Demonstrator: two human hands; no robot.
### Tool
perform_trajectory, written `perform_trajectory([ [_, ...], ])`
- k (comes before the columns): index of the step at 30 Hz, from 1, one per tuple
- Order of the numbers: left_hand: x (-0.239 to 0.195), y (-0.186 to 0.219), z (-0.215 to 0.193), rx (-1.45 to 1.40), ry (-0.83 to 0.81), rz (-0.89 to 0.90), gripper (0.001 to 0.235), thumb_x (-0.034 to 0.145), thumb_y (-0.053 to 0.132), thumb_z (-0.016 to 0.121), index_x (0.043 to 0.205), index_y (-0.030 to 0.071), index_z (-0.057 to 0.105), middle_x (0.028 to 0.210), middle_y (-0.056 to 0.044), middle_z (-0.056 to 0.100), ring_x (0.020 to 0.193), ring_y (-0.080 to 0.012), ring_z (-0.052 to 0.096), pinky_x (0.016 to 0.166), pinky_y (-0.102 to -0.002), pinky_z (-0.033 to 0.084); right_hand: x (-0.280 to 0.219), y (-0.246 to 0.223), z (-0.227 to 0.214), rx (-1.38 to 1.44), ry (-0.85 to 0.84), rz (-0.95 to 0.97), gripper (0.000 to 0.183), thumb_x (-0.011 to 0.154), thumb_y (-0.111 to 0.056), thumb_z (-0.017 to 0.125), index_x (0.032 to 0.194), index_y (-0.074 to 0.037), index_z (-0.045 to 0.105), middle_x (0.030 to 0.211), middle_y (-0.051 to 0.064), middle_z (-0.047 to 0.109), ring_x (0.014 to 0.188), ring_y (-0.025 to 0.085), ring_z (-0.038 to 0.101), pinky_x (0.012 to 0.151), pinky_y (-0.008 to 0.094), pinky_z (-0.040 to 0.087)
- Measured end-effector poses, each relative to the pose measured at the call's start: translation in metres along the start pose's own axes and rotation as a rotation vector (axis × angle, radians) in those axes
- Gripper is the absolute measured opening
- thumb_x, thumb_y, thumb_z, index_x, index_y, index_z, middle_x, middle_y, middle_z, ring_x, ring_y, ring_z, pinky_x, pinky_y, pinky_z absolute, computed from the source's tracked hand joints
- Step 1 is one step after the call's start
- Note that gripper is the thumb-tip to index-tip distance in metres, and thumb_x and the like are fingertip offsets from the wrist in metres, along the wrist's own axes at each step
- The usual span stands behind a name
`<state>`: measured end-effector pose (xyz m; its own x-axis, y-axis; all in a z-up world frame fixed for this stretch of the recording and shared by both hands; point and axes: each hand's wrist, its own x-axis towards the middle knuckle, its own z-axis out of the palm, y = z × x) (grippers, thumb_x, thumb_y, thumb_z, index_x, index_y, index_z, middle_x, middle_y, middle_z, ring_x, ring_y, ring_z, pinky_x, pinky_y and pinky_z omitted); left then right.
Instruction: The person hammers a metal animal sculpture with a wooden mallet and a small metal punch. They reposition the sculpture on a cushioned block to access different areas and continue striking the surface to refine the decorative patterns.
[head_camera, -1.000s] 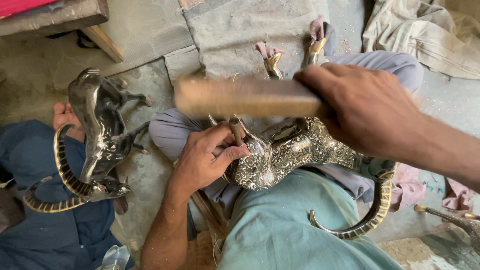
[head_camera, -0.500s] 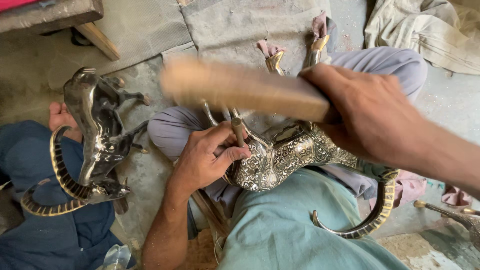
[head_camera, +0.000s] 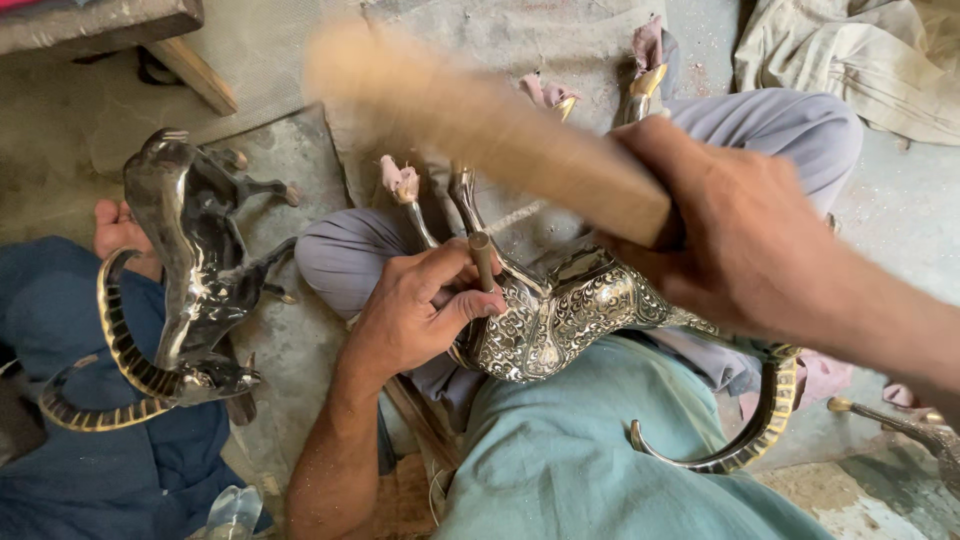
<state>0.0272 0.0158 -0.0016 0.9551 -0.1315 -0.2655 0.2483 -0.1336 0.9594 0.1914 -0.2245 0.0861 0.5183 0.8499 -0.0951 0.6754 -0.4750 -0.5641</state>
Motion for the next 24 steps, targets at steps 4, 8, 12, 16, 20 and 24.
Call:
perform_trajectory([
  [4, 0.000, 0.000, -0.002, 0.029, -0.005, 0.037, 0.028, 0.094, 0.019, 0.076, 0.112, 0.002, 0.064, 0.093, -0.007, 0.075, 0.089, -0.0134, 0.076, 0.076, -0.029, 0.065, 0.000, 0.000, -0.002, -0.240, -0.492, 0.379, 0.038, 0.089, -0.013, 0.068, 0.122, -0.009, 0.051, 0.088, 0.010, 0.070, 0.066, 0.025, 0.069, 0.061, 0.041, 0.056],
  [8, 0.001, -0.001, -0.002, 0.027, -0.011, 0.047, 0.028, 0.094, 0.020, 0.076, 0.111, 0.002, 0.064, 0.091, -0.006, 0.075, 0.086, -0.0134, 0.076, 0.074, -0.029, 0.063, 0.002, -0.010, -0.008, -0.048, -0.298, 0.305, 0.046, 0.086, -0.017, 0.073, 0.125, -0.005, 0.050, 0.086, 0.012, 0.070, 0.068, 0.026, 0.068, 0.061, 0.040, 0.056],
  [12, 0.003, -0.003, -0.001, 0.059, -0.013, 0.107, 0.029, 0.093, 0.020, 0.077, 0.113, 0.002, 0.065, 0.093, -0.006, 0.073, 0.087, -0.0134, 0.074, 0.076, -0.028, 0.064, 0.001, -0.015, -0.010, -0.445, -0.482, 0.351, 0.052, 0.090, -0.022, 0.070, 0.137, -0.013, 0.050, 0.092, 0.007, 0.069, 0.065, 0.022, 0.068, 0.052, 0.039, 0.056],
  [16, 0.000, -0.004, -0.001, 0.060, 0.000, 0.126, 0.027, 0.095, 0.020, 0.078, 0.110, 0.002, 0.065, 0.092, -0.006, 0.073, 0.084, -0.0134, 0.073, 0.074, -0.029, 0.060, -0.007, -0.017, -0.008, -0.118, -0.292, 0.346, 0.056, 0.083, -0.023, 0.075, 0.131, -0.005, 0.051, 0.088, 0.011, 0.069, 0.073, 0.029, 0.069, 0.060, 0.041, 0.057],
  [20, -0.002, -0.001, 0.002, 0.173, 0.213, 0.188, 0.024, 0.096, 0.020, 0.079, 0.107, 0.003, 0.066, 0.097, -0.006, 0.076, 0.086, -0.0134, 0.075, 0.072, -0.028, 0.060, -0.024, -0.018, -0.012, -0.370, -0.262, 0.334, 0.059, 0.074, -0.025, 0.076, 0.129, -0.011, 0.059, 0.101, 0.012, 0.075, 0.078, 0.027, 0.073, 0.065, 0.039, 0.060],
  [24, -0.001, 0.009, 0.004, 0.048, 0.269, 0.112, 0.027, 0.097, 0.019, 0.078, 0.112, 0.002, 0.064, 0.095, -0.005, 0.075, 0.088, -0.0130, 0.078, 0.072, -0.027, 0.064, -0.043, 0.002, -0.006, -0.268, -0.353, 0.711, 0.067, 0.078, -0.040, 0.081, 0.132, -0.007, 0.057, 0.093, 0.015, 0.079, 0.075, 0.022, 0.079, 0.073, 0.035, 0.065],
])
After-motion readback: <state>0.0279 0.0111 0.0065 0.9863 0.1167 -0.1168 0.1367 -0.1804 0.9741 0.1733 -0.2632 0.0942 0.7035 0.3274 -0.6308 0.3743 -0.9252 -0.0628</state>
